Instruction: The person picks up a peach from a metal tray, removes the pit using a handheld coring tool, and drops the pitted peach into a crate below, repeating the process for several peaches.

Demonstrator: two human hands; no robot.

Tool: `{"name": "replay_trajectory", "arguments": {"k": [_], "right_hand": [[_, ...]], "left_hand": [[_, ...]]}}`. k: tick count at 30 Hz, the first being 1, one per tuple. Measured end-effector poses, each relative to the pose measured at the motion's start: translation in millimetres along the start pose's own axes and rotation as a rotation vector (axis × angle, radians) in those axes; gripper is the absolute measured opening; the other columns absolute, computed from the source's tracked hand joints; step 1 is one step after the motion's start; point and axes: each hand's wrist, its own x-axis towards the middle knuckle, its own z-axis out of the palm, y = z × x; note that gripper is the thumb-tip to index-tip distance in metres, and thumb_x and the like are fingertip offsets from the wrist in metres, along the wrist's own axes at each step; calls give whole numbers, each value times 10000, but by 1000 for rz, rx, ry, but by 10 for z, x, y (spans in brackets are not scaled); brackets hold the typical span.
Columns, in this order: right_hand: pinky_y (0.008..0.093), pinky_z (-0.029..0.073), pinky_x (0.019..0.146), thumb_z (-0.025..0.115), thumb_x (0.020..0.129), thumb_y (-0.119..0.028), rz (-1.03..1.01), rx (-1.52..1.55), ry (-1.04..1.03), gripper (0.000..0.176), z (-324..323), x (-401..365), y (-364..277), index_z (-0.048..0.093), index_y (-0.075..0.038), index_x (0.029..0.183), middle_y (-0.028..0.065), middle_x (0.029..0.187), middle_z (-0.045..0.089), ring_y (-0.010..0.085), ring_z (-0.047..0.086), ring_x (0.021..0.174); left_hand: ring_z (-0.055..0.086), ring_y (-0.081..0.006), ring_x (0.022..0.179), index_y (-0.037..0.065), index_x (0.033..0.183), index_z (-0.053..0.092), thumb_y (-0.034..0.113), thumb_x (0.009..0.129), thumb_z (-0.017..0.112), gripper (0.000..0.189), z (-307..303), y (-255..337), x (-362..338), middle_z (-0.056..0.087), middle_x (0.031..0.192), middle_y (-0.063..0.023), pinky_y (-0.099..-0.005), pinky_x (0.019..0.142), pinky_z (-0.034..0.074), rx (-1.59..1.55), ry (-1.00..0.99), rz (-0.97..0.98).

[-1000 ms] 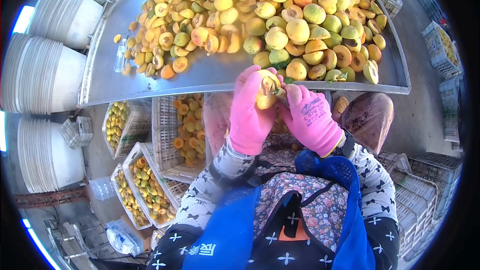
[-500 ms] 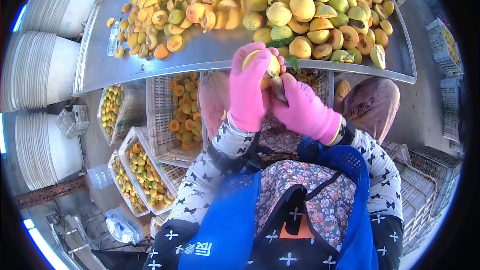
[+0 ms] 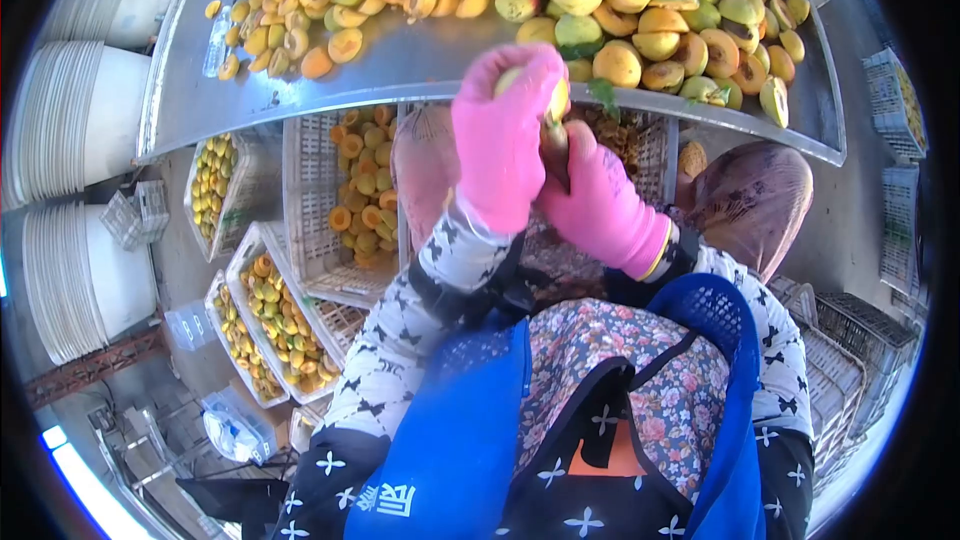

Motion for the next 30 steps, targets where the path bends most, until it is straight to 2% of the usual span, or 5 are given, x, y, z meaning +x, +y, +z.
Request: {"name": "replay_trajectory", "arguments": {"k": [6, 12, 18, 22, 30], "right_hand": [[455, 495, 612, 646, 865, -132, 6, 144, -17, 238, -130, 105, -152, 503, -15, 1014, 185, 745, 625, 415, 641, 713], [497, 497, 606, 630, 903, -137, -103, -396, -224, 234, -470, 85, 220, 490, -25, 1053, 196, 773, 646, 416, 652, 729], [423, 481, 526, 630, 897, -137, -125, -20, 18, 224, -59, -7, 88, 483, -13, 1012, 180, 727, 614, 363, 633, 603], [319, 448, 445, 595, 894, -149, 468, 512, -305, 178, -245, 48, -125, 497, -47, 1002, 68, 712, 577, 188, 577, 516], [279, 428, 416, 588, 896, -141, 712, 536, -453, 164, -521, 133, -261, 501, -56, 1005, 49, 690, 560, 149, 533, 465]], "left_hand": [[656, -156, 818, -2, 1099, 605, 154, 938, 679, 237, 38, 70, 113, 679, 962, -95, -258, 737, 538, -43, 6, 30], [632, -114, 781, -15, 1095, 598, 160, 945, 681, 245, -46, -108, -39, 669, 928, -68, -240, 692, 525, 143, -112, -39], [669, -172, 757, -14, 1125, 594, 160, 939, 669, 266, -18, -98, 40, 684, 937, -108, -274, 702, 561, 37, 42, -178], [621, -116, 689, -11, 1071, 597, 199, 918, 728, 290, 83, 47, 48, 661, 836, -74, -230, 626, 512, 24, 110, -272], [663, -187, 757, -33, 1077, 624, 335, 943, 669, 394, -170, -6, 339, 674, 899, -119, -296, 697, 553, 180, -284, -497]]}}
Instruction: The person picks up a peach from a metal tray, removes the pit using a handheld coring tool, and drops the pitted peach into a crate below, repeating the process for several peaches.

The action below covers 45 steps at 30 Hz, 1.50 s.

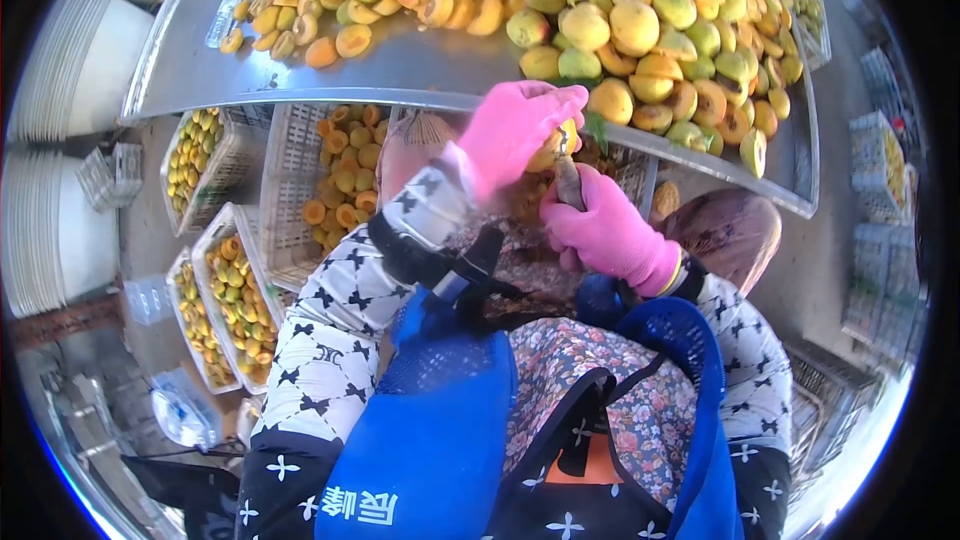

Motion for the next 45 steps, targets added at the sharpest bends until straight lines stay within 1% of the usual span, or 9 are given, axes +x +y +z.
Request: {"name": "replay_trajectory", "arguments": {"k": [9, 12, 16, 19, 22, 27, 36, 41, 45], "right_hand": [[287, 424, 412, 593, 899, -105, -10, 22, -34, 163, 18, -31, -153, 498, -17, 999, 57, 668, 570, 154, 540, 452], [298, 426, 428, 593, 918, -134, -210, -288, 129, 181, -6, 134, 156, 482, -25, 1010, 52, 676, 573, 152, 555, 475], [347, 447, 481, 635, 897, -157, -774, -633, 300, 208, 23, 271, 380, 504, -23, 989, 78, 693, 599, 209, 600, 541], [423, 488, 610, 672, 875, -192, -574, -513, 263, 263, 33, 373, 378, 513, -2, 963, 191, 755, 629, 343, 650, 686], [339, 466, 569, 663, 873, -178, -438, -654, 369, 225, 45, 401, 261, 520, -22, 948, 79, 767, 650, 226, 649, 662], [299, 446, 462, 615, 866, -142, 42, -43, 0, 194, 51, 177, 14, 517, -16, 977, 60, 693, 595, 182, 558, 479], [281, 401, 403, 612, 847, -122, -32, 275, -89, 160, 92, 41, -45, 547, -6, 937, 68, 628, 557, 169, 507, 424], [307, 464, 481, 652, 874, -230, -149, 107, 77, 218, -16, 8, 271, 580, -49, 972, 90, 742, 633, 203, 602, 526], [369, 512, 548, 685, 875, -305, -127, -843, -146, 337, -299, -142, 499, 582, -24, 1030, 173, 807, 657, 254, 650, 603]], "left_hand": [[645, -146, 842, 19, 1096, 632, 243, 1011, 569, 248, 211, -379, -84, 673, 947, -72, -275, 752, 540, -368, 177, 418], [635, -126, 804, 17, 1046, 645, 254, 1024, 548, 257, 241, -385, -26, 671, 912, -58, -252, 721, 520, 45, 358, 472], [604, -108, 709, 10, 1002, 647, 245, 1016, 580, 244, 63, -359, 78, 649, 825, -37, -247, 648, 490, -156, 172, 199], [568, -96, 655, 12, 990, 646, 270, 1021, 570, 271, 248, -372, 107, 615, 757, -25, -228, 617, 465, -249, 323, 347], [549, -92, 635, 7, 988, 648, 271, 1013, 573, 275, 279, -442, 139, 590, 729, -22, -221, 584, 442, -319, 384, 422], [593, -140, 625, -10, 989, 648, 269, 1000, 582, 287, 143, -491, 74, 637, 758, -67, -263, 580, 500, -254, 304, 247], [674, -214, 780, -16, 1059, 626, 396, 1028, 509, 429, 70, -179, 15, 682, 888, -148, -316, 680, 560, -384, -50, 156], [693, -263, 945, -16, 1144, 600, 285, 1064, 435, 352, -87, -396, 20, 691, 1012, -163, -346, 776, 567, -439, 99, 277], [698, -227, 847, 19, 1082, 663, 330, 1003, 580, 332, -758, -45, -590, 702, 1017, -118, -318, 712, 577, -142, -12, 86]]}}
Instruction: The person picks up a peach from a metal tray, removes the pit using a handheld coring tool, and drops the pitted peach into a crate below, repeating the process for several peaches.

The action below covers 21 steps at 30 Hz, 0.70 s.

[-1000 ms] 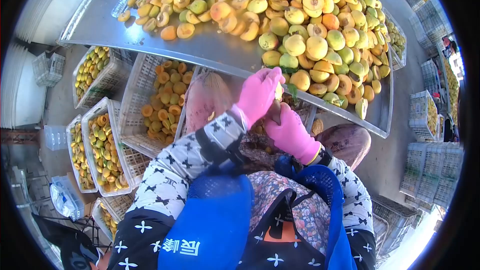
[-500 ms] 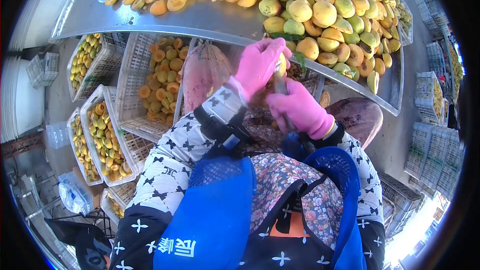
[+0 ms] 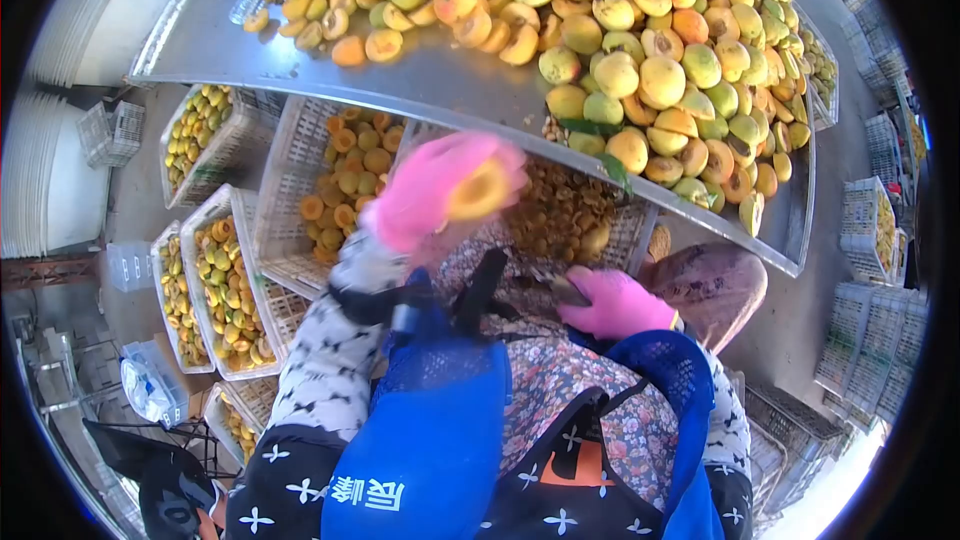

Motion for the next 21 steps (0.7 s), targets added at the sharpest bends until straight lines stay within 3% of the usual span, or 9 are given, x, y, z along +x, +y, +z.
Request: {"name": "replay_trajectory", "arguments": {"k": [2, 3, 6, 8, 10, 13, 14, 17, 21], "right_hand": [[422, 527, 612, 695, 857, -357, 55, -24, 45, 402, -2, -64, 137, 598, -25, 1062, 211, 886, 677, 339, 677, 699], [404, 517, 602, 694, 865, -351, -100, -66, 191, 379, 64, -45, 312, 605, -26, 1038, 184, 836, 675, 294, 675, 674], [376, 502, 589, 705, 870, -310, 51, 64, 213, 322, 6, 40, 198, 615, -34, 1009, 124, 746, 659, 224, 654, 626], [358, 497, 577, 711, 870, -287, 39, 103, 261, 294, 25, 100, 194, 617, -40, 1000, 93, 710, 651, 189, 638, 596], [343, 495, 561, 713, 871, -271, 10, 138, 280, 280, 30, 80, 121, 616, -43, 1001, 85, 731, 670, 167, 631, 574], [348, 528, 699, 710, 868, -281, 44, 50, 348, 284, 59, -35, 85, 635, -39, 996, 86, 798, 690, 181, 676, 743], [347, 528, 714, 714, 864, -284, 85, 75, 362, 294, 70, -74, 57, 639, -37, 1006, 92, 807, 691, 186, 677, 754], [326, 521, 690, 720, 857, -258, 138, 125, 355, 305, 49, -107, 80, 639, -34, 1047, 85, 828, 689, 169, 666, 740], [291, 510, 615, 722, 853, -209, 131, 231, 458, 283, 41, 22, 59, 632, -33, 1056, 41, 786, 671, 125, 636, 655]], "left_hand": [[690, -200, 877, 19, 1132, 669, 273, 975, 632, 302, -651, 238, -383, 705, 1035, -86, -291, 738, 569, 603, 72, 142], [684, -189, 882, 21, 1146, 670, 262, 965, 646, 303, -762, 323, -417, 705, 1033, -74, -281, 754, 560, 809, 162, 237], [667, -170, 890, 28, 1169, 673, 255, 942, 674, 321, -797, 559, -301, 707, 1015, -48, -267, 801, 534, 1139, 500, 452], [656, -169, 884, -6, 1131, 680, 273, 916, 704, 352, -819, 544, 268, 706, 996, -63, -284, 831, 516, 630, 459, 395], [668, -233, 927, -34, 1086, 683, 410, 895, 698, 484, -655, 595, 819, 710, 1015, -128, -322, 851, 517, 396, 616, 171], [651, -392, 1049, -42, 1095, 683, 618, 822, 631, 715, -968, 390, 1775, 683, 1084, -264, -419, 923, 498, 886, 795, 116], [644, -390, 1077, -51, 1089, 686, 605, 810, 651, 714, -1015, 246, 1986, 674, 1101, -281, -436, 951, 483, 976, 845, 96], [662, -349, 1044, -37, 1235, 607, 492, 788, 753, 708, -837, -61, 2289, 695, 1104, -216, -424, 868, 521, 643, 964, 214], [646, -231, 980, -4, 1287, 572, 336, 793, 791, 639, -607, -10, 1743, 676, 1105, -124, -360, 793, 527, 140, 526, 102]]}}
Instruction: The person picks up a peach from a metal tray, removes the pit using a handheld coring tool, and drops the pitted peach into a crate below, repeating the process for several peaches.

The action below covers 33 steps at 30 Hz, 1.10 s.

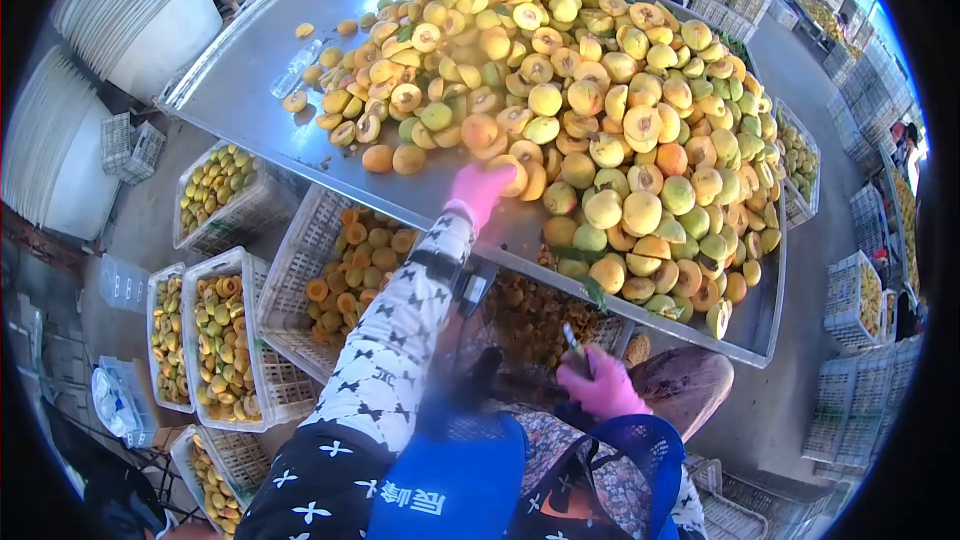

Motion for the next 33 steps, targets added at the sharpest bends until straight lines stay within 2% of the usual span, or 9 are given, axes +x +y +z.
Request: {"name": "replay_trajectory", "arguments": {"k": [2, 6, 9, 11, 13, 18, 28, 31, 33], "right_hand": [[316, 509, 626, 724, 850, -191, -120, 144, -9, 280, -115, 137, -219, 628, -29, 1058, 46, 775, 665, 160, 649, 679], [406, 511, 638, 732, 849, -173, -760, -259, 504, 324, -90, 481, -569, 603, -29, 1108, 137, 764, 634, 366, 631, 679], [469, 503, 627, 705, 857, -171, -657, -193, 492, 310, -178, 542, -837, 557, -33, 1093, 183, 818, 640, 402, 634, 726], [478, 504, 610, 669, 868, -179, -673, -314, 526, 245, -202, 593, -831, 526, -47, 1018, 171, 822, 642, 390, 639, 722], [476, 507, 606, 651, 881, -196, -620, -382, 497, 229, -208, 548, -793, 520, -56, 1006, 156, 809, 635, 380, 641, 709], [447, 497, 580, 629, 885, -220, -615, -582, 540, 200, -239, 473, -724, 520, -86, 987, 110, 772, 622, 317, 650, 663], [445, 509, 607, 664, 849, -153, -549, -627, 349, 267, -260, 383, -599, 529, -39, 1048, 151, 806, 629, 358, 651, 686], [434, 498, 608, 665, 840, -112, -716, -239, 381, 245, -160, 324, -528, 529, -22, 1023, 157, 800, 624, 382, 640, 693], [429, 486, 617, 667, 834, -101, -649, -63, 268, 244, -146, 290, -587, 524, -15, 1011, 167, 800, 617, 401, 625, 701]], "left_hand": [[628, -187, 963, 6, 1269, 585, 276, 809, 783, 568, 3, -80, -207, 658, 1107, -99, -329, 781, 520, -76, -73, 101], [634, -199, 998, -15, 1243, 579, 189, 907, 684, 407, 258, 229, -964, 657, 1095, -106, -323, 844, 527, -508, -365, 239], [638, -194, 1004, -23, 1197, 596, 220, 983, 587, 324, 525, 528, -1428, 662, 1079, -112, -318, 867, 527, -499, -459, 325], [647, -186, 969, -20, 1172, 606, 256, 1018, 527, 327, 607, 589, -1552, 670, 1041, -111, -308, 855, 527, -76, -399, 619], [656, -179, 925, -22, 1158, 612, 293, 1040, 488, 358, 627, 557, -1590, 678, 1000, -111, -300, 836, 530, 130, -381, 685], [665, -158, 809, -32, 1114, 635, 363, 1054, 460, 436, 693, 629, -1704, 691, 898, -112, -284, 763, 539, -121, -387, 245], [679, -188, 725, -31, 988, 675, 424, 1036, 489, 494, 766, 581, -1783, 696, 807, -131, -285, 669, 552, -104, -349, 94], [675, -184, 706, -36, 967, 682, 419, 1030, 509, 490, 824, 583, -1799, 696, 786, -132, -273, 647, 543, -102, -351, 106], [670, -176, 699, -41, 968, 684, 414, 1026, 521, 487, 850, 556, -1822, 698, 786, -134, -265, 638, 537, -116, -331, 165]]}}
